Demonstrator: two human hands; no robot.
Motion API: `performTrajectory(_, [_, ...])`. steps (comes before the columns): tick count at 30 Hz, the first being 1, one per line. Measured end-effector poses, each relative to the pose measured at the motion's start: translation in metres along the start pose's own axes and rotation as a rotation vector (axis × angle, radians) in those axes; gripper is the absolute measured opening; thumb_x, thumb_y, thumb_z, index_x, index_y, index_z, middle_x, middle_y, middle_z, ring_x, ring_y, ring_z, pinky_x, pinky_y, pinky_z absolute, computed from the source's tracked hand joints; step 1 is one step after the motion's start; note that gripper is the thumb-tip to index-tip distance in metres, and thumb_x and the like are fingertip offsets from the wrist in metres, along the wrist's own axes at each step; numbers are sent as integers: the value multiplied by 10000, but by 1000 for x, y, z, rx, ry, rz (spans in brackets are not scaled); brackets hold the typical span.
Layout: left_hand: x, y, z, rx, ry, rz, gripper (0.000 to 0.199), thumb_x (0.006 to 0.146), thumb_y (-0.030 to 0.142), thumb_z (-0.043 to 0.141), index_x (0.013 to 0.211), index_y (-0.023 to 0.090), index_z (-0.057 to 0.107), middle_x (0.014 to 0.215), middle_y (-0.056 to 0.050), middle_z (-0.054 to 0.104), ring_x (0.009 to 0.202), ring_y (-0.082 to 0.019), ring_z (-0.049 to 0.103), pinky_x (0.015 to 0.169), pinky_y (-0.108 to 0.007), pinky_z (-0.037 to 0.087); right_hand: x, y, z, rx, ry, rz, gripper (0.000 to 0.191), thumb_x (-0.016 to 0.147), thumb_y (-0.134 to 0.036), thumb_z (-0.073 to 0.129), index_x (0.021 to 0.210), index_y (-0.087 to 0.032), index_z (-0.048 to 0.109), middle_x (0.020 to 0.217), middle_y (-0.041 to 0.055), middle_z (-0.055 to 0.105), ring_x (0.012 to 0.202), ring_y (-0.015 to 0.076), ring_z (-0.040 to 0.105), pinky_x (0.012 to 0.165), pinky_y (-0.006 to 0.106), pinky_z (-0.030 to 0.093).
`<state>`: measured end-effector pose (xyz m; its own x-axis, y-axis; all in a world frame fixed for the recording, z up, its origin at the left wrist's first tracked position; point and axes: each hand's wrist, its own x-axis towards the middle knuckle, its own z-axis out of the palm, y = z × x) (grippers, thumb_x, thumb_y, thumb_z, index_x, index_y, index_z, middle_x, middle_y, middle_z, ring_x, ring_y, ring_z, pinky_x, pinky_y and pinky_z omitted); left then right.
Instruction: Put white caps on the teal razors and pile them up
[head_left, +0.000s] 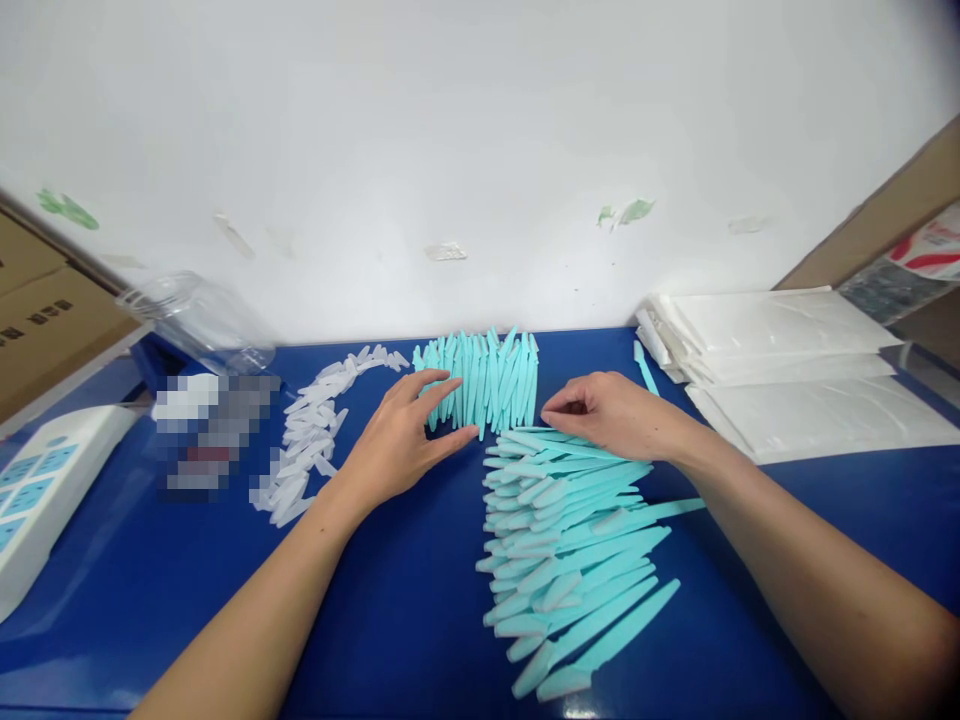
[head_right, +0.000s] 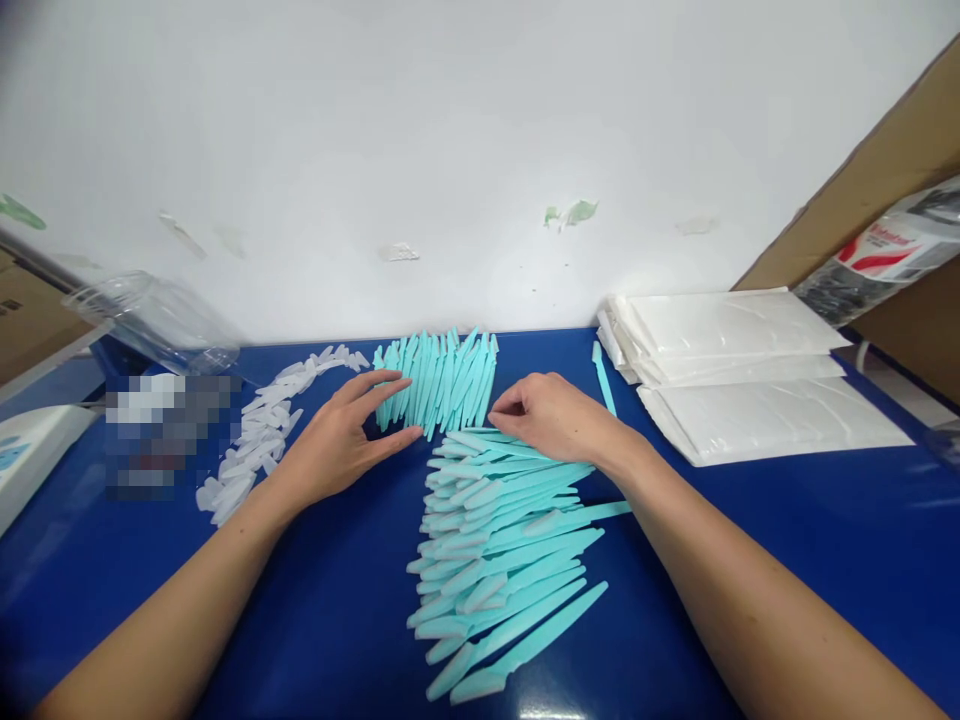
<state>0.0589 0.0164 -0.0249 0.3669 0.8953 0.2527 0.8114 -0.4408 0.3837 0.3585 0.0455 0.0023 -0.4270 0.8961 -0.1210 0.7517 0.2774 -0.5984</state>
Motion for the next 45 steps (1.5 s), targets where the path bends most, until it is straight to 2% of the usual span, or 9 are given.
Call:
performTrajectory(4, [0, 3, -7, -46, 37, -41, 500, 1007, 520, 674, 1423, 244, 693, 1534, -127, 629, 1253, -329, 691, 934, -434, 629, -10, 16, -13, -83, 124, 132, 314, 934, -478, 646, 942, -249, 862, 977, 31, 840, 857, 239, 755, 777, 333, 559])
performTrajectory(10, [-3, 0, -27, -64, 137, -23, 432, 1009, 496, 657, 1322, 217, 760, 1425, -122, 710, 1262, -316, 688, 641, -300, 583, -32, 61, -33, -336, 387, 463, 391, 933, -519, 623, 951, -177, 811, 986, 183, 811, 944, 429, 723, 812, 522, 515])
performTrajectory(14, [-7, -9, -58, -11, 225, -115, 390, 997, 494, 664, 1273, 247, 789, 1386, -84, 746, 1127, -292, 741, 679, -302, 567, -39, 70, -32, -392, 380, 468, 357, 897, -563, 666, 887, -226, 783, 918, 151, 809, 846, 393, 711, 728, 486, 502])
performTrajectory(19, [-12, -38, -88, 178, 175, -336, 349, 987, 514, 638, 1141, 269, 832, 1105, -62, 842, 858, -282, 762, 789, -369, 557, -22, 35, -23, -321, 338, 341, 378, 927, -580, 629, 872, -243, 792, 926, 126, 812, 879, 369, 724, 766, 476, 513])
performTrajectory(23, [-2, -59, -74, 328, 26, -333, 363, 991, 447, 583, 1149, 250, 844, 1193, -85, 815, 886, -308, 772, 830, -417, 573, 12, 2, -12, -193, 189, 240, 359, 907, -536, 679, 767, -222, 784, 821, 104, 815, 873, 328, 759, 785, 420, 541])
performTrajectory(29, [34, -81, -41, 462, -39, -266, 456, 991, 285, 491, 1332, 209, 783, 1398, -148, 720, 1276, -384, 660, 1058, -491, 524, 52, -10, 3, -17, 70, 293, 247, 854, -369, 749, 699, -177, 756, 579, 68, 754, 631, 239, 772, 674, 324, 587])
performTrajectory(36, [39, -90, -37, 528, -101, -277, 441, 1016, 311, 448, 1207, 190, 827, 1337, -180, 740, 1143, -406, 725, 900, -485, 578, 68, 0, 8, 174, 36, 404, 241, 841, -309, 803, 679, -149, 724, 682, 105, 794, 589, 217, 771, 603, 287, 595])
performTrajectory(42, [34, -84, -41, 470, -86, -294, 366, 969, 329, 524, 1161, 225, 818, 1219, -147, 791, 1046, -364, 752, 872, -448, 582, 71, 4, 14, 347, -11, 504, 354, 1025, -376, 714, 1297, -151, 692, 1274, 119, 724, 1052, 246, 736, 894, 440, 635])
performTrajectory(45, [30, -81, -44, 400, -47, -322, 340, 945, 332, 550, 1118, 219, 819, 1167, -151, 805, 1039, -377, 752, 890, -464, 576, 66, 1, 11, 438, 31, 501, 411, 1029, -373, 709, 1382, -170, 652, 1385, 133, 671, 1154, 274, 704, 960, 485, 614])
